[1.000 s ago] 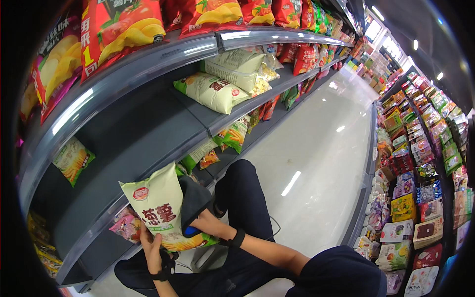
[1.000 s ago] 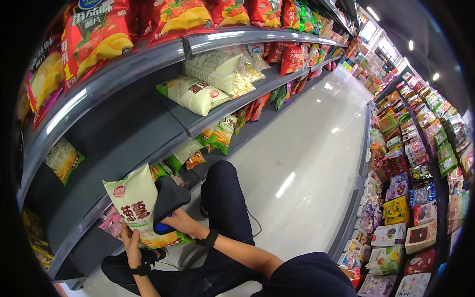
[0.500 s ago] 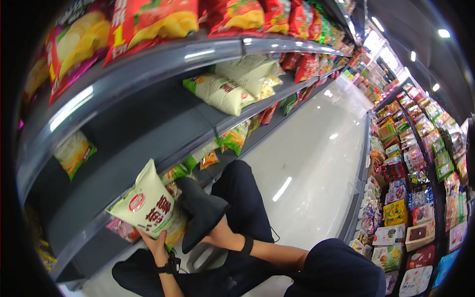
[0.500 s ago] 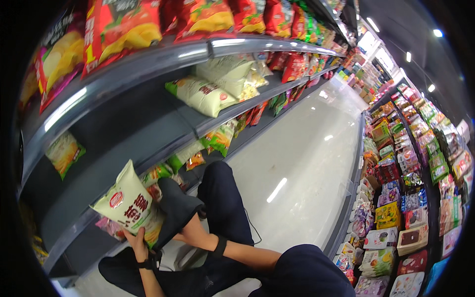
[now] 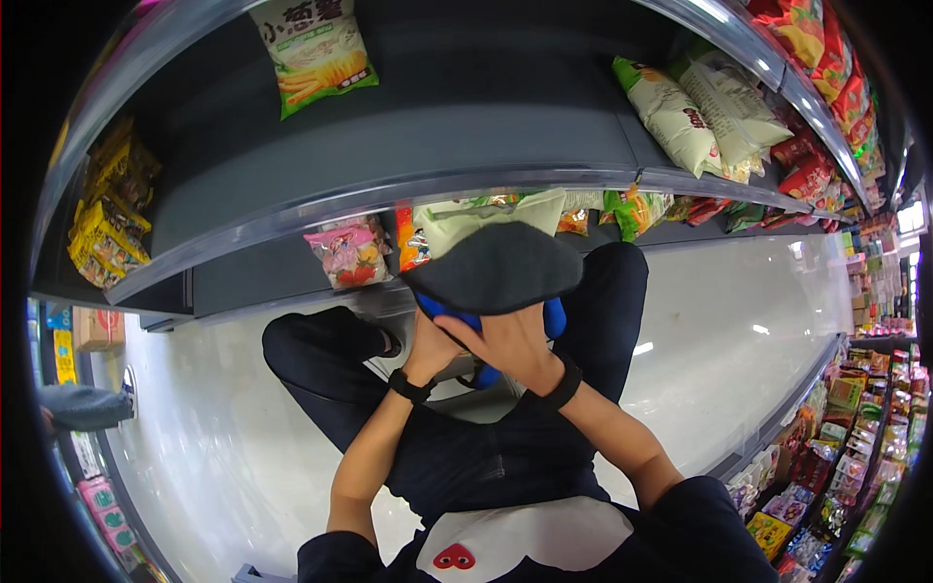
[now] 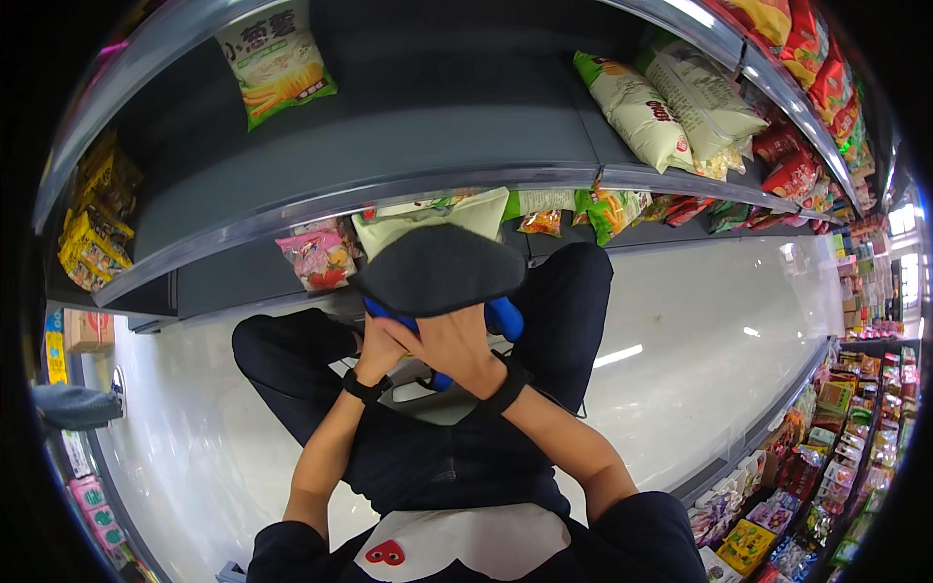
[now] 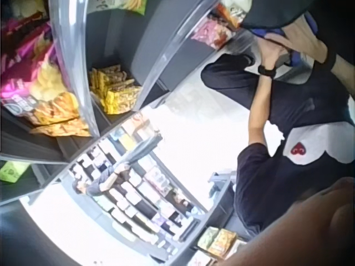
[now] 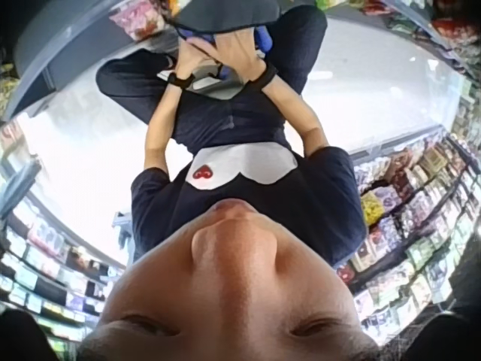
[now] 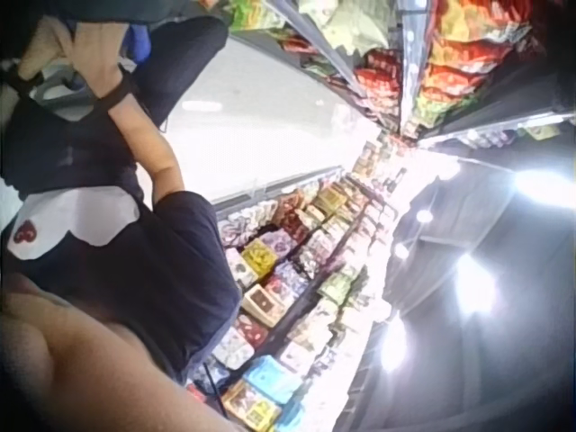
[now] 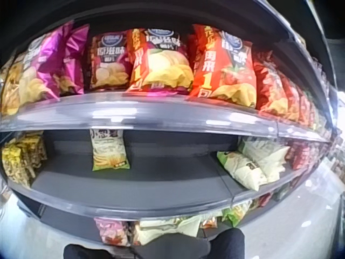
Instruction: Wiping supermarket shelves and snack packages with a blue cloth while restocking.
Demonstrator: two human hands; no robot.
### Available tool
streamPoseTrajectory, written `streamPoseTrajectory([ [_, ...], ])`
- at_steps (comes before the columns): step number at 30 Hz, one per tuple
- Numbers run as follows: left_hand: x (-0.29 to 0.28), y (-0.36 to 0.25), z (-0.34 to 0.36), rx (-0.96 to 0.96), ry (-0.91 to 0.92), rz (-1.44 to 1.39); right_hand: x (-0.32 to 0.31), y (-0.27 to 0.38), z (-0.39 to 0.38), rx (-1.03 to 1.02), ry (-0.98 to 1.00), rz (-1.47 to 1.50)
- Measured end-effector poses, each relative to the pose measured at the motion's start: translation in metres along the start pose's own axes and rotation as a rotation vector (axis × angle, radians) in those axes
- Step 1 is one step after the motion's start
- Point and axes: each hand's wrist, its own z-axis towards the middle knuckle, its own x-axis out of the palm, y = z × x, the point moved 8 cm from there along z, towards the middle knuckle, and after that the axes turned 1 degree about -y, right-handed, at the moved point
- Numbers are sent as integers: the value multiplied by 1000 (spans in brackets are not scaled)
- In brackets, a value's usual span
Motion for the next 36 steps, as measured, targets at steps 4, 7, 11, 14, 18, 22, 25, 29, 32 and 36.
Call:
streamPoseTrajectory([
  [4, -3, 1, 0, 143, -112, 201, -15, -8, 13, -3, -133, 34],
  [7, -5, -30, 3, 136, -162, 242, -40, -18, 34, 60, -275, 36],
  [11, 0, -25, 9, 112, -153, 105, -31, -69, 20, 454, -462, 291],
  [14, -4, -23, 8, 178, -130, 58, -14, -84, -1, 677, -641, 790],
  [18, -7, -26, 0, 62, -130, -302, 14, -94, -28, 713, -404, 987],
  [22, -15, -18, -4, 18, -190, -434, 33, -85, -61, 358, -91, 589],
  [25, -16, -7, -2, 6, -212, -413, 57, -80, -88, 578, -98, 795],
  [29, -8, -18, 0, 11, -219, -391, 37, -28, -68, -27, -33, 31],
  [32, -14, -13, 9, 126, -225, -252, 40, -24, -63, -158, -18, 24],
  [36, -12, -19, 9, -77, -21, -915, 23, -17, -54, -135, -149, -33],
])
